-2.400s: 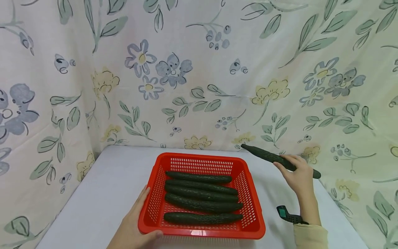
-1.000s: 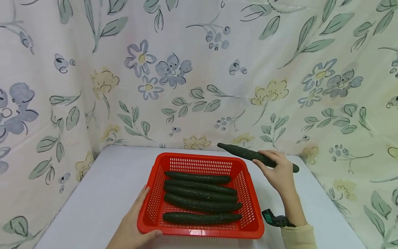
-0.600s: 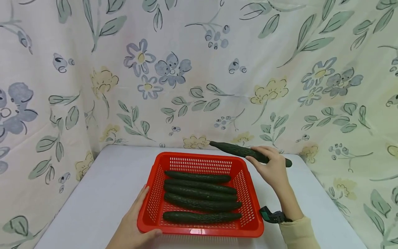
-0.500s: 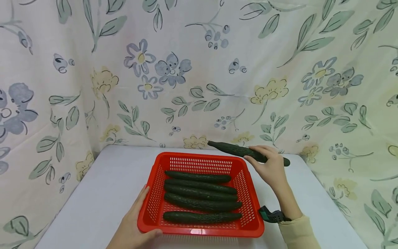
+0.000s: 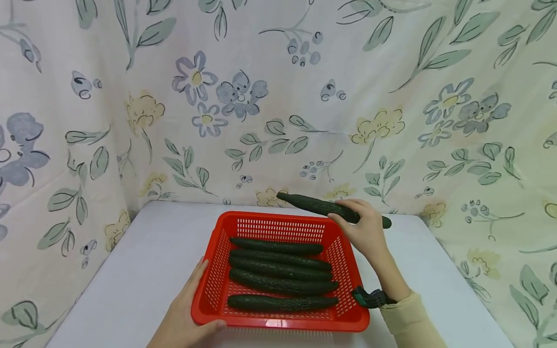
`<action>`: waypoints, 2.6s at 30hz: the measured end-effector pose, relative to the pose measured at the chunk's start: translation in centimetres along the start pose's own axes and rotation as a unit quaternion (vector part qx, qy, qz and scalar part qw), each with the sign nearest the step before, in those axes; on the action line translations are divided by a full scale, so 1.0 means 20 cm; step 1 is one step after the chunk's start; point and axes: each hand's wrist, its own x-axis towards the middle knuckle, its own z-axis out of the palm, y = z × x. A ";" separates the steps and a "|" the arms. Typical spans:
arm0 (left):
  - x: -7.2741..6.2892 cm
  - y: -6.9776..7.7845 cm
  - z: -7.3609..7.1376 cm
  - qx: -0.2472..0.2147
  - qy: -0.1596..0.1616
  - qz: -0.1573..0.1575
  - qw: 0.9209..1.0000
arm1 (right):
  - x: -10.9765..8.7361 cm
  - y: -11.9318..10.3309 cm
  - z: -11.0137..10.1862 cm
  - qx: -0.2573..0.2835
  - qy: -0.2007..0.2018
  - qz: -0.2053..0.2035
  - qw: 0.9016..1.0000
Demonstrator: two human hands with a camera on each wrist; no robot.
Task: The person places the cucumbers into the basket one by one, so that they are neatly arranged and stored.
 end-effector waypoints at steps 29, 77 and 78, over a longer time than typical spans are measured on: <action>0.00 0.00 0.00 0.002 -0.008 -0.019 1.000 | 0.08 -0.18 0.25 0.041 -0.054 -0.022 0.997; 0.00 0.00 0.00 0.008 -0.003 -0.010 1.000 | -0.05 -0.23 0.57 -0.048 -0.195 0.000 0.980; 0.00 0.00 0.00 0.008 -0.004 -0.011 1.000 | -0.05 -0.22 0.58 -0.052 -0.199 0.002 0.979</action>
